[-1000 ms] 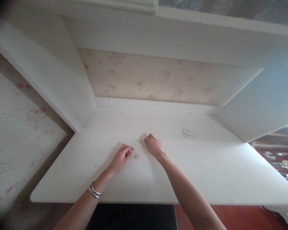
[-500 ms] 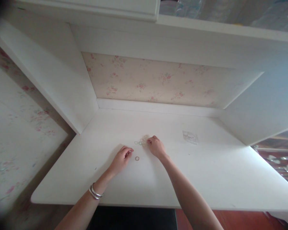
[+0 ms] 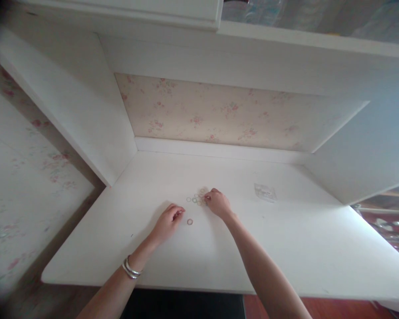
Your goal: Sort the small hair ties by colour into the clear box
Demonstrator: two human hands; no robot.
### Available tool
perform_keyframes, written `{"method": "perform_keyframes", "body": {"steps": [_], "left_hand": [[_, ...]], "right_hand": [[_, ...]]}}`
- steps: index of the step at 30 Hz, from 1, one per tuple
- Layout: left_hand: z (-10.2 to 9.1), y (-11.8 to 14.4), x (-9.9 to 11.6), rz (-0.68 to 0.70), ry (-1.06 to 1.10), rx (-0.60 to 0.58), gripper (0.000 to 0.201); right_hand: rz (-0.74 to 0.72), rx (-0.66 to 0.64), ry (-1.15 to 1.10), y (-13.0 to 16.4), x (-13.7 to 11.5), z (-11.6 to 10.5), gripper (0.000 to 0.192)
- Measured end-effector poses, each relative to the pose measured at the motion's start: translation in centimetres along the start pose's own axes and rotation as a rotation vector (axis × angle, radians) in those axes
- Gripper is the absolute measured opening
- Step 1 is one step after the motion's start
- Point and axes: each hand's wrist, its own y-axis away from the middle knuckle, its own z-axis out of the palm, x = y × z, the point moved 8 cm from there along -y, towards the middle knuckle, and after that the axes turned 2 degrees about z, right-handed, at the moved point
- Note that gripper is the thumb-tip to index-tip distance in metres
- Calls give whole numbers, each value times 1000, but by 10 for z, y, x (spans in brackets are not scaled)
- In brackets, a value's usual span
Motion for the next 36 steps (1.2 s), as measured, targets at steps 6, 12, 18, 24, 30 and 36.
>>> {"method": "perform_keyframes", "body": {"steps": [6,12,18,24,30,36], "left_hand": [[1,0,2,3,-9,-22,19],[3,0,-1,2,-30,-35,19],[3,1,-1,13,-45,-34,18],[4,2,0,17,-53,-39,17],[4,1,0,26,-58,-38,17],[3,1,1,16,-37,-29,16]], "right_hand": [[-40,16,28,6,-6,-2,24],[-114,-66,110,16,-13,3,28],[-83,-28,176,21,-15,5,34],[-88,-28,159,23,-18,7,32],[-90,-34,117,23,-23,7,32],[-102,134,11,26,-18,-1,30]]}}
